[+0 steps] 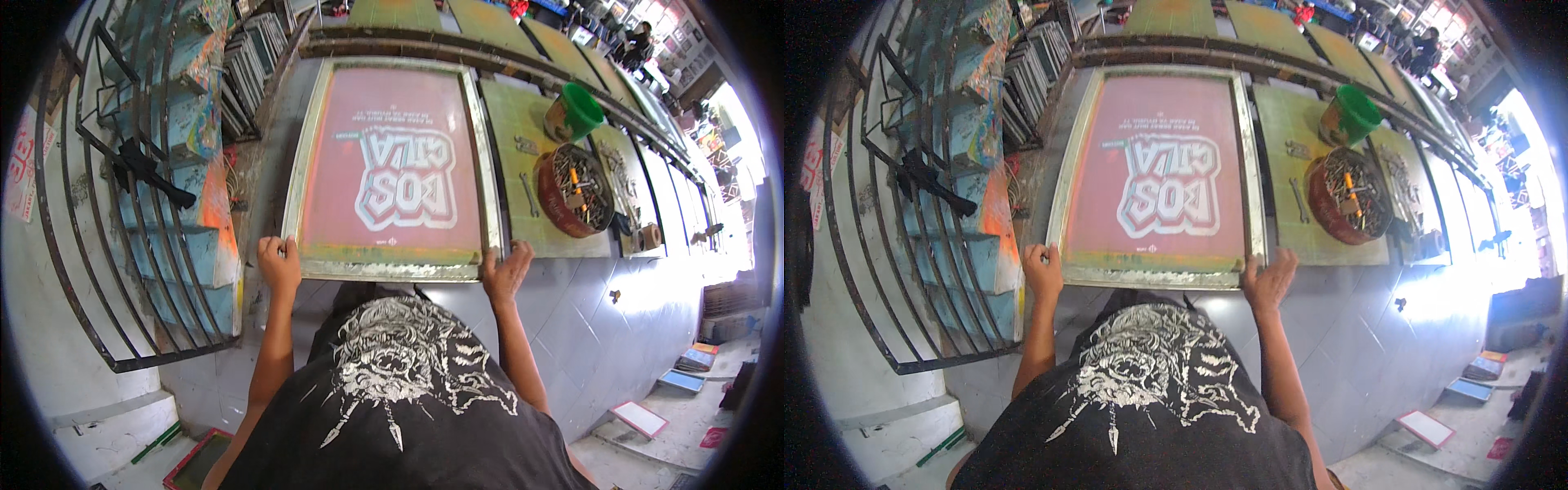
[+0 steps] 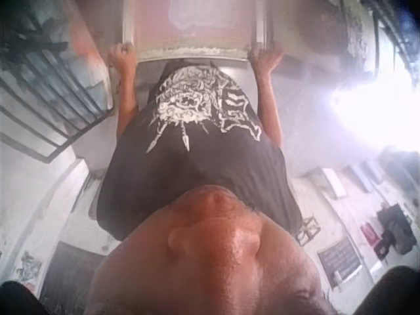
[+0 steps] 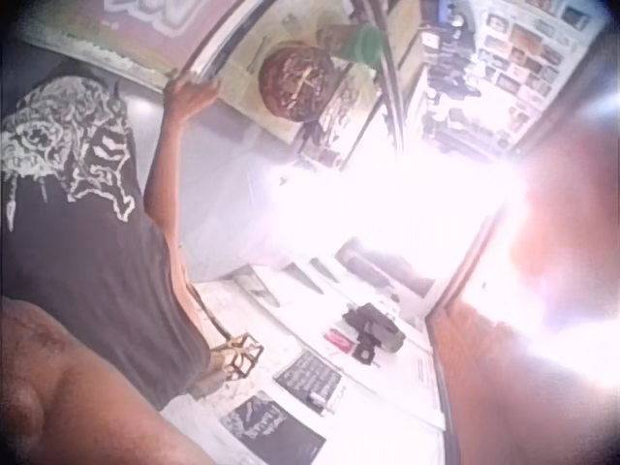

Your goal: The person prepares a screen printing frame by hand and with a wrench, aligning the screen and tightening the clamps at a workstation.

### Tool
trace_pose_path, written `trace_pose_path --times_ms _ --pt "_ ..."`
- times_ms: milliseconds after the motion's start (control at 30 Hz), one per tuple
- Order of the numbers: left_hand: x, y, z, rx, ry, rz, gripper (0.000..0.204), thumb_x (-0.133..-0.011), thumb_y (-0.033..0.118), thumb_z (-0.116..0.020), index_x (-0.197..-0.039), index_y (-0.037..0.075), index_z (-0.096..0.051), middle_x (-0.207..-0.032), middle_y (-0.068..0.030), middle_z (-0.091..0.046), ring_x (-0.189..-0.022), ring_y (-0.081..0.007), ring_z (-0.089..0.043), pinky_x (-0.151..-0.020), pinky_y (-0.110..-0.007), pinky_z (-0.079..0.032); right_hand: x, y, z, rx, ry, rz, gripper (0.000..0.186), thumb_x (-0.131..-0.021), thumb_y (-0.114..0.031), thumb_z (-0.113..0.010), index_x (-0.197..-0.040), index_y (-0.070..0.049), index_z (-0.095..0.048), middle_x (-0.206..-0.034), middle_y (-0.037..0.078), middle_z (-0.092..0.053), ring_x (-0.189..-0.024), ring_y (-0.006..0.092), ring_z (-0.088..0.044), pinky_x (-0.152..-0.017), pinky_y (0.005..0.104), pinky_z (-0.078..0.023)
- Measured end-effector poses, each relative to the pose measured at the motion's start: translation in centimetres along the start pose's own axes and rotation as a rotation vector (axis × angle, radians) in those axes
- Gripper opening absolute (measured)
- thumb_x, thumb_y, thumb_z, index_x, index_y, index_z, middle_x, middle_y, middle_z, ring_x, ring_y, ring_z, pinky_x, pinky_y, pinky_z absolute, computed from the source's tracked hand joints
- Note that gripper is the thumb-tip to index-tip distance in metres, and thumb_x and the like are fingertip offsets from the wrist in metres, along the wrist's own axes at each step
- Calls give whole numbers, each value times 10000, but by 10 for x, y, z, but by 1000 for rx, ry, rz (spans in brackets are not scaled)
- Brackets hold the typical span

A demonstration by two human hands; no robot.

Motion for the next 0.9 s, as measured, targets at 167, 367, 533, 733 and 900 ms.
trace_pose_path --times_ms 167,367,533,733,900 --pt "4 1 -1 15 106 37 273 -846 209 -680 -992 28 -538 -950 -153 -544 -918 -363 -531 -809 -465 -423 -23 -15 18 54 -282 13 369 -832 -288 -678 -1014 -3 -530 -1280 291 -444 -1198 453 -439 -981 512 -375" --pt "-5 21 9 -290 -167 -131 421 -851 320 -678 -1117 31 -528 -1118 -191 -521 -1073 -387 -505 -916 -488 -404 -89 -51 99 -27 -704 228 379 -823 -269 -726 -1061 -27 -557 -1259 214 -521 -1091 411 -556 -916 477 -469" --pt "-14 34 43 -326 -290 -63 398 -846 330 -688 -1097 52 -552 -1215 -213 -488 -1160 -398 -465 -963 -482 -392 -125 -104 161 -276 -331 313 335 -800 -210 -734 -1038 -37 -574 -1177 179 -588 -1079 396 -571 -905 464 -456" --pt "16 81 43 -58 -188 -161 431 -837 245 -700 -1141 4 -512 -1241 -227 -466 -1187 -416 -442 -1009 -495 -365 -25 -12 43 -196 -250 108 374 -796 -185 -738 -1045 -2 -529 -1367 291 -411 -1210 463 -473 -999 494 -406" --pt "61 56 46 -39 -179 -131 512 -836 239 -696 -1200 -25 -452 -1301 -255 -413 -1222 -441 -410 -1032 -511 -344 -8 -18 38 -181 -263 111 407 -798 -195 -748 -1069 -9 -509 -1454 296 -316 -1241 467 -451 -1016 503 -395"
Point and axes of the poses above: each hand's wrist, its own x-axis away from the middle knuckle, its own z-axis out of the back of the hand, y = z × x, the point moved 4 cm from there along -x, towards the middle knuckle
